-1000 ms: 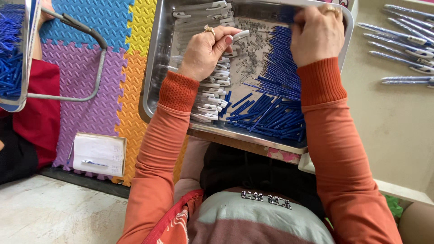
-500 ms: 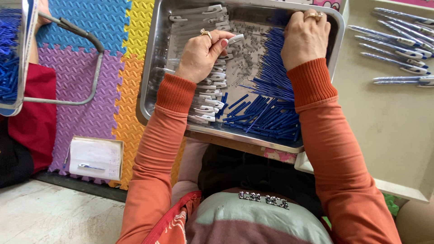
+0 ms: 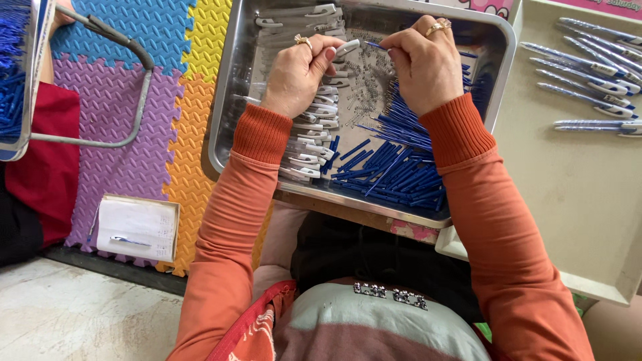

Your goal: The person inserts ink cartridges into pen barrels and then attaches the pen caps by hand using a metal tray to hold the parts.

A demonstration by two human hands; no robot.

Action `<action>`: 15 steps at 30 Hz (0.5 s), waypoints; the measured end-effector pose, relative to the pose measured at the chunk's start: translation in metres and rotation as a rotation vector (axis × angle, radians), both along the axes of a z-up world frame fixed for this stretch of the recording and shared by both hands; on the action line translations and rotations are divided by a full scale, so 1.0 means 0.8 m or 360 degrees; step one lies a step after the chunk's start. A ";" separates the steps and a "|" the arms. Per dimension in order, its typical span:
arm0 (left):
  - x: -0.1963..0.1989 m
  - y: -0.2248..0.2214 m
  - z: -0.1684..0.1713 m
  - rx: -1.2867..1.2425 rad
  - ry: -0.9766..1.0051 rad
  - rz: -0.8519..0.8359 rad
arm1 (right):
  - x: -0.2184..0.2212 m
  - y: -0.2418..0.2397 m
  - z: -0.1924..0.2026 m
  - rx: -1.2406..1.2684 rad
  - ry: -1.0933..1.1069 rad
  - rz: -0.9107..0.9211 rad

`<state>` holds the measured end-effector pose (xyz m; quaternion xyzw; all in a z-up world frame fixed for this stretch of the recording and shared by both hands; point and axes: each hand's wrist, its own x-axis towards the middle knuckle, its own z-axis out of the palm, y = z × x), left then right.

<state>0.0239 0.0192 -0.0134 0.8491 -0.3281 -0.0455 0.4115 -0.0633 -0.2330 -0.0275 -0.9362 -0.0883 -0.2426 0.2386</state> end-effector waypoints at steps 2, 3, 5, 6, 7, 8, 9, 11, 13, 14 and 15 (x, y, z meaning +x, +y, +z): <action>0.001 0.000 0.000 0.0011 -0.0088 -0.0073 | 0.001 -0.002 -0.001 -0.0003 -0.0056 0.0012; -0.001 -0.001 0.001 0.0011 -0.0086 -0.0072 | 0.001 -0.002 0.001 -0.0002 -0.0054 0.0013; -0.004 -0.002 0.003 0.0007 -0.0043 -0.0112 | 0.000 -0.002 0.002 -0.0059 -0.0073 0.0072; -0.004 -0.001 0.004 0.0010 -0.0036 -0.0111 | 0.001 -0.003 0.001 -0.0056 -0.0067 0.0072; -0.004 0.000 0.005 -0.0019 -0.0040 -0.0144 | 0.002 -0.004 0.000 -0.0087 -0.0115 0.0055; -0.004 0.001 0.006 -0.0046 -0.0043 -0.0177 | 0.004 -0.005 -0.001 -0.0117 -0.0165 0.0037; -0.005 0.000 0.006 -0.0043 -0.0037 -0.0176 | 0.002 -0.005 0.001 -0.0113 -0.0159 0.0038; -0.005 -0.002 0.006 -0.0083 -0.0116 -0.0271 | 0.000 -0.007 0.007 -0.0204 -0.0217 0.0013; -0.009 -0.003 0.008 -0.0092 -0.0067 -0.0286 | 0.001 -0.001 0.010 -0.0263 -0.0223 0.0016; -0.010 -0.004 0.009 -0.0105 -0.0022 -0.0301 | 0.001 0.002 0.011 -0.0326 -0.0233 0.0020; -0.011 -0.005 0.010 -0.0104 -0.0021 -0.0301 | 0.000 0.008 0.013 -0.0324 -0.0231 0.0020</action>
